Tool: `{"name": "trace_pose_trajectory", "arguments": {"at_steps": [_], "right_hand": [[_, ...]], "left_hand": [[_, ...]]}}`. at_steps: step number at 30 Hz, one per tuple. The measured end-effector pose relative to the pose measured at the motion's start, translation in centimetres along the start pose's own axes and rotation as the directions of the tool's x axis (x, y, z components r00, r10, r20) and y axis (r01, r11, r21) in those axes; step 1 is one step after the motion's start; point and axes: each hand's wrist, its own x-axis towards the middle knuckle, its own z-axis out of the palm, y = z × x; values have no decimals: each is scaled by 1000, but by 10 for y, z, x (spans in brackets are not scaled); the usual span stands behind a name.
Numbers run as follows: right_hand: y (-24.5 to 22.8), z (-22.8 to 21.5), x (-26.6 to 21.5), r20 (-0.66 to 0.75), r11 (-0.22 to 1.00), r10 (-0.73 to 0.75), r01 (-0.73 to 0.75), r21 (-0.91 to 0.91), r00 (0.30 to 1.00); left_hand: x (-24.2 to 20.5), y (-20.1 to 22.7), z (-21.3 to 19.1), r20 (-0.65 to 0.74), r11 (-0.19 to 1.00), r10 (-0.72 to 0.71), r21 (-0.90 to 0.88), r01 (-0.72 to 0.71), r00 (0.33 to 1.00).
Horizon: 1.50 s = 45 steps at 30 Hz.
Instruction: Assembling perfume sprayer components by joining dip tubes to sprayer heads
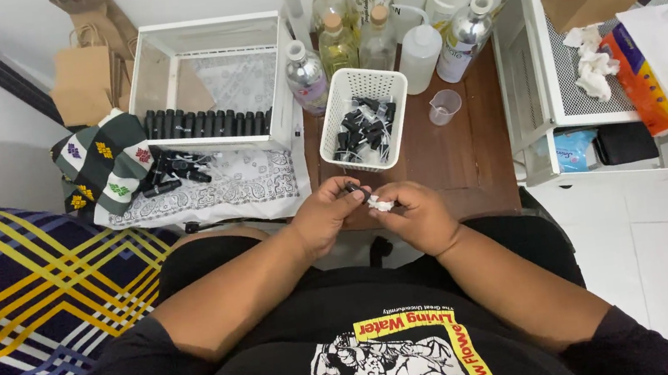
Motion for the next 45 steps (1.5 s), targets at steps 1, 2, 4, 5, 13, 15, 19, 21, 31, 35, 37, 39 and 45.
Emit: {"name": "trace_pose_trajectory", "arguments": {"at_steps": [1,2,4,5,13,15,19,21,31,35,37,39,45], "right_hand": [[6,2,-3,3,1000,1,-1,-1,1000],[11,4,-5,-1,1000,-5,5,-22,1000],[14,5,-6,-3,999,-10,9,-45,1000],[10,3,-6,12,999,2,-1,-53,1000],[12,-2,-6,90,998,-4,10,-69,996],[8,-3,-4,78,998,-49,52,-29,996],[17,-4,-6,64,999,-16,18,-41,998],[16,-6,-5,76,998,-24,28,-57,997],[27,-13,-3,12,979,103,-99,-180,995],[18,-21,5,-185,943,247,-279,-179,951],[13,-19,7,-233,950,223,-265,-166,947],[14,-9,7,-248,965,213,-244,-101,945],[-17,21,-7,-39,980,191,-193,-43,981]], "left_hand": [[0,-1,0,-2,1000,0,-3,0,1000],[1,-2,0,-2,1000,10,-15,-10,1000],[-1,0,0,-3,999,20,-29,-20,1000],[-4,2,0,-26,999,31,-24,-32,999],[3,16,-20,-141,994,69,-75,-80,988],[4,18,-24,-155,991,95,-76,-107,983],[6,20,-29,-220,987,109,-94,-132,969],[5,19,-31,-257,984,99,-118,-132,962],[4,42,-43,-365,963,101,-198,-183,925],[-20,56,-23,-309,978,153,-86,-188,939],[-33,54,-11,-253,982,165,-47,-183,953],[-39,47,-2,-155,985,170,2,-172,973],[-22,12,-10,37,990,135,-48,-134,990]]}}
